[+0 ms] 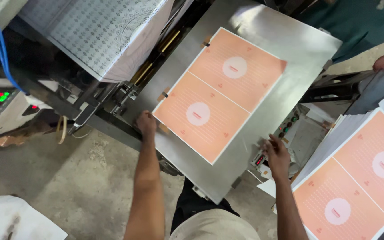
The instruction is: The person picks up paper sheets and feeds them into a printing machine, then collects and stacks the printed sheets.
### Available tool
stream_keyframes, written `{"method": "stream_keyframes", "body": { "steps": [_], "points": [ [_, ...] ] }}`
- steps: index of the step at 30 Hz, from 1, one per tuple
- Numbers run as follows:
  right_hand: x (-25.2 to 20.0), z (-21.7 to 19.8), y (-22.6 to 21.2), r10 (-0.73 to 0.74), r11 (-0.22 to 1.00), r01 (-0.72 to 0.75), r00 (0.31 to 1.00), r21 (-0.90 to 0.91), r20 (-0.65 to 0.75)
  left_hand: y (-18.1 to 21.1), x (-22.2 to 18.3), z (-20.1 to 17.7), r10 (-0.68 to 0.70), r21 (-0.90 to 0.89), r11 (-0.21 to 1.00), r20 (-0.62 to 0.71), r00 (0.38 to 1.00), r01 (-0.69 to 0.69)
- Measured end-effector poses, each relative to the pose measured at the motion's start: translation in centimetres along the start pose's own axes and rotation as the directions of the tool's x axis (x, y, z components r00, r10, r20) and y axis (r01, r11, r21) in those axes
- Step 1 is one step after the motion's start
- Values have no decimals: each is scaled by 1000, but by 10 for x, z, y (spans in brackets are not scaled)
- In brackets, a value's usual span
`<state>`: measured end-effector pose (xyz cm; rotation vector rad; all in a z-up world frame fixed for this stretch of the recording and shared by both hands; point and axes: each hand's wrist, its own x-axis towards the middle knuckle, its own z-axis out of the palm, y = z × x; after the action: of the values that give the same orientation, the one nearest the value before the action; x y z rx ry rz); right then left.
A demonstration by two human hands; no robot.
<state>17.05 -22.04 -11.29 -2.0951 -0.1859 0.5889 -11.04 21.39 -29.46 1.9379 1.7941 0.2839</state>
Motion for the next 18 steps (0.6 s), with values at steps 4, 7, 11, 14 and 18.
{"method": "stream_keyframes", "body": {
  "steps": [4, 7, 11, 14, 18],
  "points": [
    [-36, -61, 32, -168, 982, 150, 972, -118, -165, 30, 28, -59, 125, -126, 984, -18, 992, -126],
    [-70, -133, 77, -281, 924, 170, 908, -342, -309, 109, -2, -147, 386, -473, 815, 15, 923, -333],
    [-134, -232, 128, -199, 701, -223, 851, -678, -487, 210, -120, -202, 616, -669, 532, -116, 779, -520],
    [-176, -276, 159, -11, 682, -397, 835, -615, -551, 244, -220, -145, 584, -871, 440, 93, 807, -218],
    [-183, -261, 195, 26, 663, -432, 830, -611, -558, 256, -351, 23, 786, -956, 285, 191, 588, -70]
  ]
}}
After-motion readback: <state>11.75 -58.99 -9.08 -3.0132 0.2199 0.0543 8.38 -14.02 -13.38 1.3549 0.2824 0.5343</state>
